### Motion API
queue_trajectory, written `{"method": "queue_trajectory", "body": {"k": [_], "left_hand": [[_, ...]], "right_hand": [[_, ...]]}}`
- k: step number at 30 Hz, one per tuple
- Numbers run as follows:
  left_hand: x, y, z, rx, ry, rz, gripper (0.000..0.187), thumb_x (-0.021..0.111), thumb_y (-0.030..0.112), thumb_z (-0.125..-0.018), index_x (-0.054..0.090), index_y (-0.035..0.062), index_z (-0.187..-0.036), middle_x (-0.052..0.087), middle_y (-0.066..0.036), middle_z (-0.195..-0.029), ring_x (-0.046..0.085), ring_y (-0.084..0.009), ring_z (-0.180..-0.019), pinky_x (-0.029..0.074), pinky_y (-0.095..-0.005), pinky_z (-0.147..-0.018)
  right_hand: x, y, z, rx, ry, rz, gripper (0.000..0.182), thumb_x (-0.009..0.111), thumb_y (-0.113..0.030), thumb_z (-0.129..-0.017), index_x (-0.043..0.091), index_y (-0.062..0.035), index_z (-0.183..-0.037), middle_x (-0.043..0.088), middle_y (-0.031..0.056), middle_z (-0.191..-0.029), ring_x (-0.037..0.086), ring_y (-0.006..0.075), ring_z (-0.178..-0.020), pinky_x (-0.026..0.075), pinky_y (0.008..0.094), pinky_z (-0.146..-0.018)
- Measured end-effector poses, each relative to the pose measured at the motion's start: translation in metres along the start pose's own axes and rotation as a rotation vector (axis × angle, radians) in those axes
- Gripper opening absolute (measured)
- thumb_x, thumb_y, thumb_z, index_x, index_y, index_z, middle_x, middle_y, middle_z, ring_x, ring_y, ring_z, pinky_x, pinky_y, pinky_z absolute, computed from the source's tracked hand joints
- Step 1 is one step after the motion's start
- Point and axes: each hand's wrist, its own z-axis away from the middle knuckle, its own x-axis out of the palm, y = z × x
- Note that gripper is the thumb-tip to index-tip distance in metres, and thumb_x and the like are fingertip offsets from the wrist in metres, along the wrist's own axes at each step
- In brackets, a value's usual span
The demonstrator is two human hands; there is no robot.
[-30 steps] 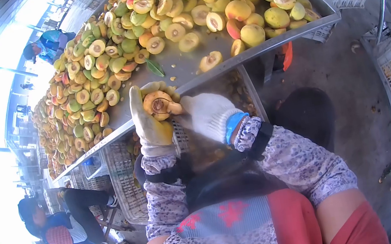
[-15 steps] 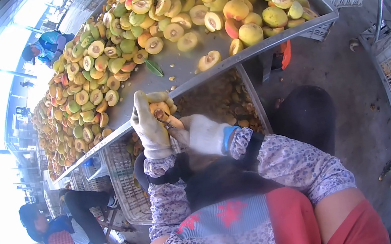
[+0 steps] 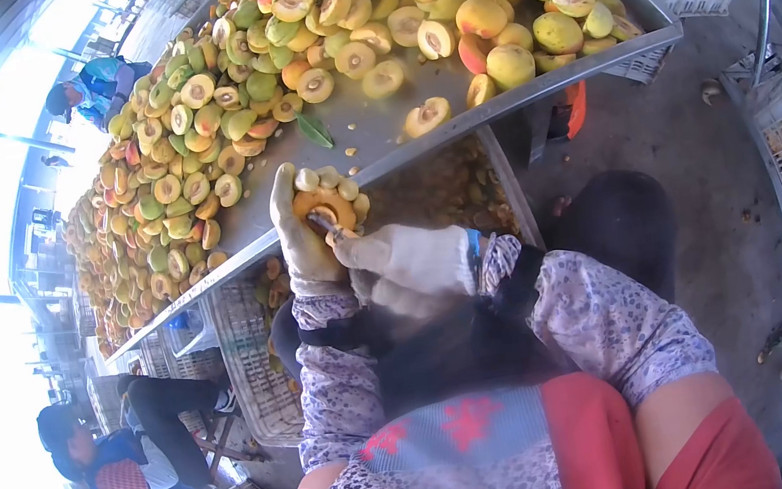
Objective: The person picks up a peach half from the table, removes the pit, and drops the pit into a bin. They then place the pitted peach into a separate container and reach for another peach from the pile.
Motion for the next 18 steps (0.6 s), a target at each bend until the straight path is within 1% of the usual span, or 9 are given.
{"method": "queue_trajectory", "body": {"k": [1, 2, 4, 5, 10, 12, 14, 16, 18], "left_hand": [[-0.004, -0.004, -0.002, 0.011, -0.009, 0.119, 0.030, 0.054, 0.039, -0.099, 0.055, 0.0123, -0.084, 0.057, -0.005, -0.084, 0.058, -0.0225, -0.077, 0.052, -0.0364, -0.069], [-0.006, -0.006, -0.003, 0.021, -0.017, 0.237, 0.028, 0.056, 0.039, -0.099, 0.055, 0.0146, -0.084, 0.057, -0.003, -0.086, 0.059, -0.0216, -0.079, 0.054, -0.0359, -0.070], [-0.008, -0.003, 0.000, 0.002, -0.018, 0.242, 0.026, 0.058, 0.036, -0.098, 0.055, 0.0145, -0.084, 0.058, -0.002, -0.087, 0.059, -0.0215, -0.080, 0.055, -0.0371, -0.074], [-0.008, -0.002, 0.003, 0.011, 0.046, 0.256, 0.026, 0.058, 0.036, -0.098, 0.055, 0.0145, -0.084, 0.058, -0.002, -0.088, 0.060, -0.0216, -0.081, 0.056, -0.0377, -0.075], [-0.032, 0.007, 0.026, -0.006, 0.136, 0.154, 0.024, 0.057, 0.034, -0.099, 0.057, 0.0142, -0.086, 0.062, -0.001, -0.088, 0.062, -0.0226, -0.084, 0.057, -0.0397, -0.076], [-0.053, 0.013, 0.028, 0.001, 0.152, 0.163, 0.024, 0.057, 0.034, -0.099, 0.058, 0.0140, -0.087, 0.062, -0.001, -0.089, 0.062, -0.0227, -0.084, 0.057, -0.0394, -0.077], [-0.080, 0.038, 0.032, 0.225, 0.074, 0.378, 0.025, 0.056, 0.035, -0.099, 0.058, 0.0131, -0.087, 0.062, -0.001, -0.088, 0.062, -0.0222, -0.083, 0.057, -0.0392, -0.077], [-0.079, 0.073, 0.050, 0.365, 0.305, 0.107, 0.027, 0.057, 0.037, -0.098, 0.059, 0.0116, -0.087, 0.064, -0.005, -0.093, 0.063, -0.0225, -0.086, 0.057, -0.0411, -0.078], [-0.080, 0.097, 0.079, 0.374, 0.445, -0.254, 0.032, 0.059, 0.038, -0.096, 0.063, 0.0068, -0.100, 0.066, -0.011, -0.102, 0.065, -0.0255, -0.092, 0.057, -0.0408, -0.082]], "right_hand": [[-0.003, -0.003, 0.001, -0.053, 0.173, 0.538, 0.043, 0.058, -0.047, -0.097, 0.064, -0.0054, -0.088, 0.062, 0.0092, -0.068, 0.061, 0.0190, -0.062, 0.048, 0.0282, -0.057], [-0.008, 0.002, -0.004, -0.053, 0.173, 0.538, 0.043, 0.058, -0.047, -0.097, 0.064, -0.0054, -0.088, 0.062, 0.0092, -0.068, 0.061, 0.0190, -0.062, 0.048, 0.0282, -0.057], [-0.019, 0.015, -0.018, -0.702, 0.331, 1.101, 0.044, 0.054, -0.044, -0.098, 0.065, -0.0012, -0.100, 0.069, 0.0201, -0.089, 0.066, 0.0336, -0.086, 0.051, 0.0348, -0.076], [-0.013, 0.006, -0.004, -0.621, 0.325, 1.239, 0.041, 0.053, -0.043, -0.096, 0.067, -0.0051, -0.106, 0.069, 0.0227, -0.097, 0.063, 0.0446, -0.092, 0.051, 0.0442, -0.083], [-0.006, 0.003, 0.003, -0.500, 0.357, 1.510, 0.039, 0.054, -0.041, -0.094, 0.069, -0.0071, -0.104, 0.070, 0.0220, -0.099, 0.065, 0.0425, -0.092, 0.051, 0.0472, -0.082], [-0.004, 0.008, 0.004, -0.325, 0.402, 1.741, 0.037, 0.063, -0.041, -0.091, 0.067, -0.0091, -0.109, 0.069, 0.0217, -0.087, 0.067, 0.0409, -0.084, 0.052, 0.0480, -0.075], [0.002, 0.002, 0.015, -0.055, 0.390, 1.740, 0.042, 0.058, -0.047, -0.092, 0.069, -0.0087, -0.106, 0.070, 0.0214, -0.092, 0.067, 0.0403, -0.092, 0.052, 0.0493, -0.082], [-0.011, 0.005, 0.014, 0.104, 0.475, 1.815, 0.042, 0.058, -0.046, -0.092, 0.069, -0.0084, -0.106, 0.071, 0.0216, -0.096, 0.067, 0.0395, -0.096, 0.052, 0.0484, -0.084], [-0.015, 0.004, 0.014, 0.032, 0.554, 1.769, 0.042, 0.058, -0.046, -0.092, 0.069, -0.0080, -0.107, 0.071, 0.0211, -0.097, 0.067, 0.0393, -0.096, 0.052, 0.0485, -0.084]]}}
